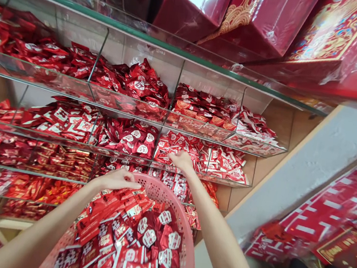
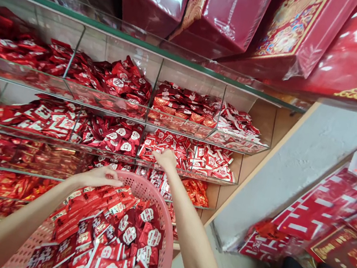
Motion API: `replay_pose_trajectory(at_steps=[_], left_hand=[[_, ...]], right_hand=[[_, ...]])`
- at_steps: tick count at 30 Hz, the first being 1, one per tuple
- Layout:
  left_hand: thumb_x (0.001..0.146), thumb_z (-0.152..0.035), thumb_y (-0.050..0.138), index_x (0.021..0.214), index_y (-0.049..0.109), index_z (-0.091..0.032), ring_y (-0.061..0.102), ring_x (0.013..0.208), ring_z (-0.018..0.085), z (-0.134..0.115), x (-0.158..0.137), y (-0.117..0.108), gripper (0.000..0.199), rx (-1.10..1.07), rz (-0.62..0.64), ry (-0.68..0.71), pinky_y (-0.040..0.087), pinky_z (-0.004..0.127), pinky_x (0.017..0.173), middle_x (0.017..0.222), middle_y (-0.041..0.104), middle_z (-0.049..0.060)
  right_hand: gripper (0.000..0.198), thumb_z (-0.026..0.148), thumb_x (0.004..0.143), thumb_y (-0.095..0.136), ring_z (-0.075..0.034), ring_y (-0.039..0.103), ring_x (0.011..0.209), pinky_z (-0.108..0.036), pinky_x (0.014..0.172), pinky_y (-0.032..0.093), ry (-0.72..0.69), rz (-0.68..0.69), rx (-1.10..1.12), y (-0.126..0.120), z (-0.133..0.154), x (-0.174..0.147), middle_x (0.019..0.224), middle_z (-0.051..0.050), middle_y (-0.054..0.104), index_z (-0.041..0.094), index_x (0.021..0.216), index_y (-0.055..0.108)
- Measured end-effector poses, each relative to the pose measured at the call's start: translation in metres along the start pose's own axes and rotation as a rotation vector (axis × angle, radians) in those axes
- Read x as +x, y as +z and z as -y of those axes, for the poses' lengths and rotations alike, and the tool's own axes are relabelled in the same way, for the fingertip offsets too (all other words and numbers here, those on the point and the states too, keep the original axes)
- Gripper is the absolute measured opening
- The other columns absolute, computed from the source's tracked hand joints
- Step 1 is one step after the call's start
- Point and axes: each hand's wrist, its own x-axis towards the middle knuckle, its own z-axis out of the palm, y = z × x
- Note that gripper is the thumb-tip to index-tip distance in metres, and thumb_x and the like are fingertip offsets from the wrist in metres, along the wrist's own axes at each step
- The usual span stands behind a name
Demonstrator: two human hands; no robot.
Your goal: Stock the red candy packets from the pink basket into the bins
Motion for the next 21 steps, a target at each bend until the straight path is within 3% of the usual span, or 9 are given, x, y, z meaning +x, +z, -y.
replay_pose_trajectory(at_steps=[3,5,7,9,11,15,21], left_hand=[[0.065,-0.066,0.053,0.069,0.067,-0.020,0.050,0.080,0.018,-0.001,-0.001,-0.002,0.048,-0.010,0.011,-0.009,0.034,0.023,0.070,0.074,0.057,0.001],[0.066,-0.065,0.053,0.072,0.068,-0.019,0.050,0.077,0.018,-0.001,-0.001,-0.002,0.049,-0.024,0.026,-0.016,0.034,0.023,0.067,0.070,0.057,0.001],[0.066,-0.064,0.053,0.072,0.068,-0.019,0.050,0.075,0.017,-0.001,0.000,-0.002,0.048,-0.031,0.021,-0.020,0.034,0.023,0.065,0.069,0.057,0.001],[0.066,-0.063,0.053,0.068,0.067,-0.019,0.049,0.071,0.016,-0.002,0.002,-0.001,0.047,-0.035,0.022,0.007,0.033,0.023,0.063,0.067,0.056,0.001],[0.066,-0.063,0.053,0.065,0.066,-0.018,0.047,0.065,0.014,-0.003,0.005,0.001,0.047,-0.047,0.044,0.041,0.032,0.022,0.060,0.063,0.054,0.000],[0.067,-0.062,0.055,0.065,0.064,-0.016,0.042,0.055,0.011,-0.008,0.009,0.003,0.046,-0.048,0.066,0.039,0.028,0.022,0.053,0.054,0.048,-0.002],[0.068,-0.061,0.054,0.060,0.061,-0.015,0.035,0.048,0.009,-0.014,0.012,0.005,0.048,-0.050,0.101,0.081,0.023,0.022,0.049,0.048,0.040,-0.003]], right_hand=[[0.041,0.056,0.070,0.048,-0.015,0.055,0.064,-0.024,0.054,0.036,-0.032,-0.015,0.118,-0.012,-0.009,-0.010,0.064,-0.003,0.059,0.017,0.063,0.059],[0.040,0.056,0.068,0.052,-0.014,0.054,0.065,-0.023,0.056,0.037,-0.093,-0.010,0.318,-0.017,-0.016,-0.029,0.068,-0.001,0.059,0.016,0.071,0.058],[0.037,0.052,0.068,0.057,-0.013,0.054,0.068,-0.024,0.061,0.039,-0.208,0.068,0.528,-0.019,-0.023,-0.057,0.074,-0.001,0.060,0.017,0.079,0.056],[0.033,0.047,0.070,0.059,-0.013,0.053,0.070,-0.025,0.065,0.040,-0.341,0.214,0.601,-0.017,-0.029,-0.094,0.079,-0.001,0.060,0.017,0.083,0.054],[0.029,0.043,0.072,0.060,-0.013,0.051,0.070,-0.026,0.066,0.040,-0.421,0.343,0.549,-0.012,-0.032,-0.133,0.081,0.000,0.059,0.019,0.085,0.053],[0.033,0.038,0.070,0.065,-0.018,0.049,0.085,-0.031,0.074,0.040,-0.533,0.478,0.262,-0.003,-0.033,-0.201,0.093,-0.001,0.057,0.021,0.095,0.052],[0.035,0.038,0.068,0.066,-0.021,0.046,0.089,-0.034,0.079,0.039,-0.714,0.580,-0.024,0.016,-0.043,-0.250,0.094,-0.004,0.055,0.019,0.095,0.053]])
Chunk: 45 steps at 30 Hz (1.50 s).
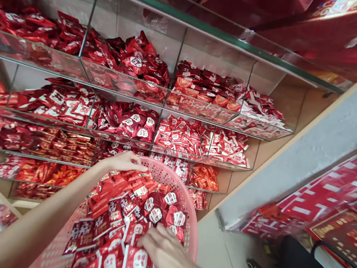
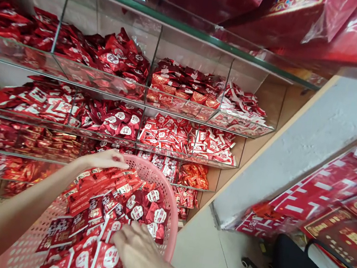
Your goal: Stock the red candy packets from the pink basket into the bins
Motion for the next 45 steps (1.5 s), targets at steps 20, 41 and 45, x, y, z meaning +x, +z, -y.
replay_pose_trajectory(at_steps=[20,41,45], left_hand=[[0.060,-0.070,0.051,0.066,0.066,-0.020,0.051,0.078,0.019,0.004,-0.014,0.000,0.053,0.088,-0.128,-0.113,0.036,0.025,0.071,0.076,0.059,0.001],[0.067,-0.073,0.040,0.055,0.062,-0.020,0.053,0.070,0.019,0.007,-0.025,0.001,0.059,0.241,-0.254,-0.153,0.031,0.023,0.064,0.060,0.054,0.002],[0.068,-0.073,0.038,0.055,0.061,-0.019,0.052,0.070,0.020,0.008,-0.026,0.001,0.060,0.263,-0.246,-0.176,0.031,0.024,0.063,0.062,0.054,0.002]], right_hand=[[0.034,0.049,0.078,0.055,-0.020,0.050,0.093,-0.035,0.083,0.040,0.039,-0.355,0.096,-0.044,-0.019,0.023,0.099,-0.003,0.057,0.023,0.100,0.055],[0.022,0.018,0.079,0.047,-0.017,0.058,0.087,-0.024,0.074,0.039,0.173,-0.514,-0.099,-0.148,-0.107,0.209,0.089,-0.002,0.066,0.022,0.091,0.064],[0.017,0.031,0.079,0.049,-0.017,0.059,0.075,-0.023,0.064,0.038,0.218,-0.514,-0.086,-0.147,-0.114,0.211,0.078,-0.002,0.065,0.021,0.082,0.062]])
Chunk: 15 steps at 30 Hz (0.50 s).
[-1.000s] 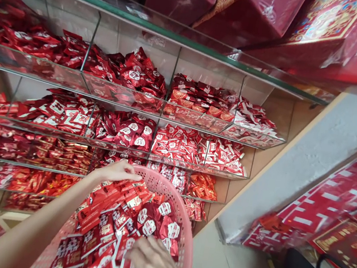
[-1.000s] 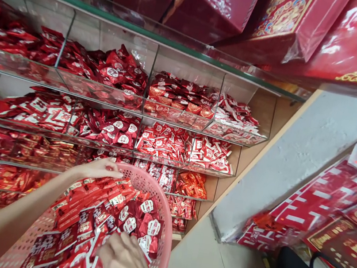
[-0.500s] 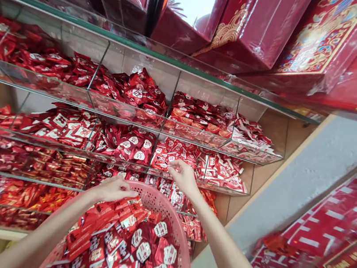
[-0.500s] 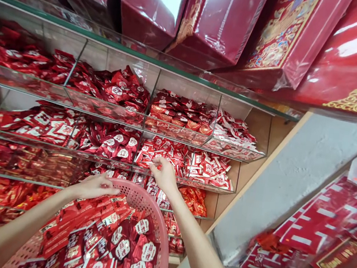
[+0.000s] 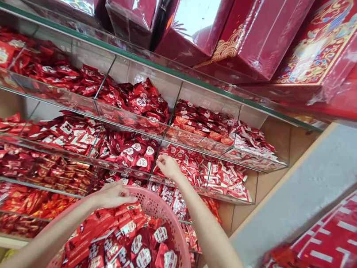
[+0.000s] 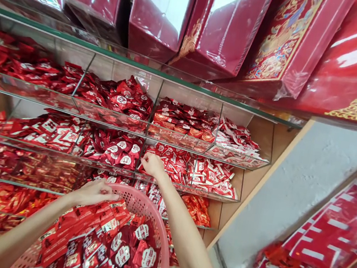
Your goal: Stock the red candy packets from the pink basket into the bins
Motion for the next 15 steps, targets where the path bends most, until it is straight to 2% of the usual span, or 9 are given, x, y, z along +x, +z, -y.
replay_pose_trajectory(at_steps=[4,8,12,15], left_hand=[[0.068,-0.073,0.039,0.056,0.060,-0.020,0.052,0.075,0.021,-0.001,0.002,0.000,0.059,-0.004,-0.002,-0.010,0.031,0.024,0.065,0.070,0.056,0.003],[0.068,-0.074,0.038,0.058,0.061,-0.020,0.052,0.077,0.021,-0.005,0.002,-0.002,0.060,-0.001,0.012,-0.018,0.032,0.025,0.066,0.072,0.055,0.003],[0.066,-0.075,0.040,0.059,0.063,-0.021,0.052,0.083,0.024,-0.006,0.002,-0.003,0.059,-0.018,0.014,-0.046,0.034,0.026,0.069,0.078,0.057,0.004],[0.067,-0.075,0.039,0.058,0.063,-0.021,0.053,0.081,0.023,-0.002,0.003,-0.003,0.060,-0.019,0.012,-0.050,0.033,0.025,0.068,0.075,0.056,0.003]], right_hand=[[0.022,0.039,0.079,0.049,-0.019,0.058,0.074,-0.025,0.062,0.036,0.099,-0.049,0.006,0.005,-0.003,-0.001,0.077,-0.006,0.064,0.019,0.081,0.058],[0.008,0.023,0.075,0.051,-0.017,0.058,0.073,-0.024,0.062,0.036,0.157,-0.083,0.047,0.009,-0.003,-0.003,0.075,-0.004,0.064,0.019,0.079,0.057],[0.014,0.017,0.071,0.050,-0.015,0.057,0.068,-0.023,0.061,0.037,0.178,-0.120,0.113,0.008,-0.008,-0.004,0.070,-0.001,0.063,0.019,0.082,0.058],[0.019,0.014,0.069,0.050,-0.014,0.056,0.063,-0.023,0.060,0.038,0.169,-0.135,0.168,0.004,-0.016,-0.007,0.064,0.001,0.061,0.017,0.086,0.058]])
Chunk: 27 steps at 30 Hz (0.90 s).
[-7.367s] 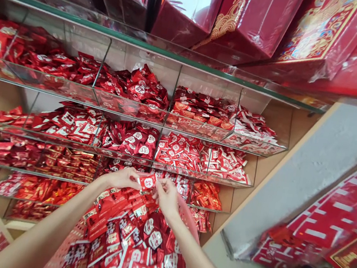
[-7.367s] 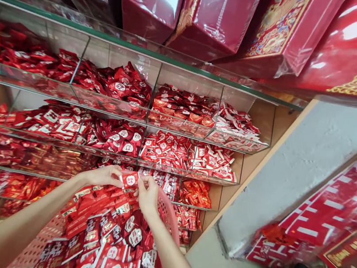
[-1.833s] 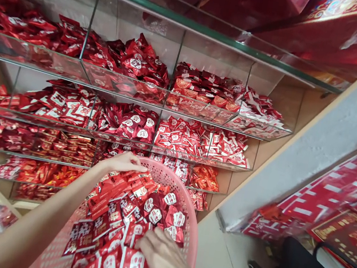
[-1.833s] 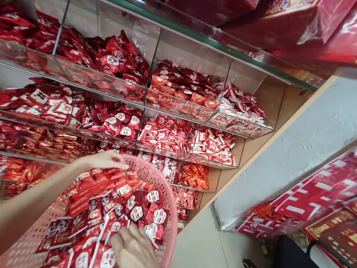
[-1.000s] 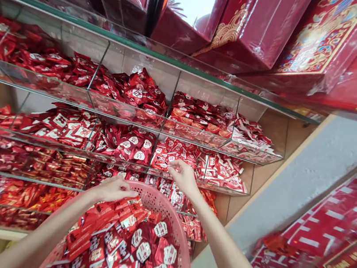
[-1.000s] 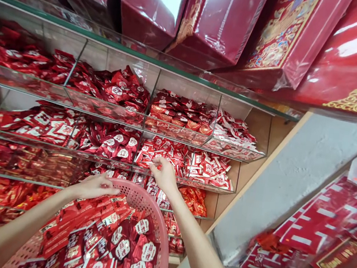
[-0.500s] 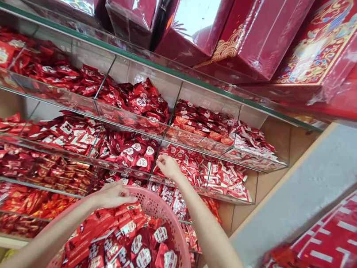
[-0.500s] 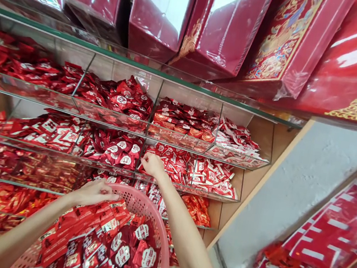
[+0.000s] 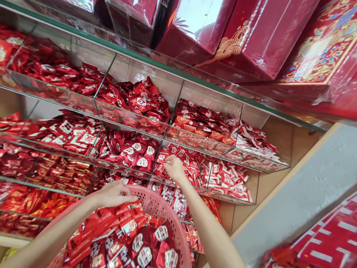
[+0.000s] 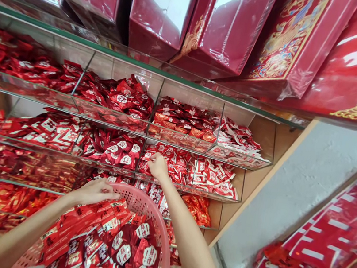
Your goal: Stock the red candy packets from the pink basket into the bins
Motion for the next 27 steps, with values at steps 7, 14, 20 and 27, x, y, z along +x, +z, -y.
replay_pose_trajectory(at_steps=[7,14,20,27], left_hand=[[0.069,-0.071,0.040,0.058,0.063,-0.021,0.052,0.076,0.021,0.007,0.002,0.001,0.057,-0.028,-0.018,0.023,0.032,0.024,0.066,0.071,0.056,0.002],[0.067,-0.074,0.038,0.063,0.065,-0.022,0.053,0.078,0.021,-0.004,0.003,0.001,0.059,0.007,0.021,0.026,0.034,0.025,0.067,0.073,0.056,0.002],[0.066,-0.075,0.039,0.059,0.062,-0.020,0.053,0.080,0.020,-0.010,0.002,0.000,0.060,0.016,0.020,0.020,0.036,0.025,0.070,0.078,0.055,0.002],[0.074,-0.062,0.041,0.062,0.064,-0.019,0.053,0.072,0.017,-0.007,0.007,0.001,0.051,-0.071,0.068,0.130,0.034,0.022,0.065,0.068,0.059,-0.001]], right_hand=[[0.025,0.012,0.072,0.044,-0.011,0.056,0.064,-0.022,0.065,0.041,-0.113,0.012,0.130,-0.016,-0.026,-0.020,0.067,0.003,0.060,0.016,0.094,0.055],[0.023,0.022,0.075,0.044,-0.011,0.048,0.055,-0.023,0.058,0.040,-0.162,-0.061,0.301,-0.032,-0.037,-0.038,0.062,0.003,0.053,0.015,0.095,0.053],[0.022,0.026,0.077,0.048,-0.011,0.045,0.056,-0.023,0.055,0.037,-0.178,-0.076,0.455,-0.052,-0.027,-0.067,0.063,0.003,0.050,0.015,0.096,0.053],[0.021,0.020,0.080,0.046,-0.011,0.048,0.060,-0.024,0.061,0.038,-0.222,0.199,0.455,-0.027,-0.011,-0.122,0.068,0.003,0.053,0.019,0.100,0.052]])
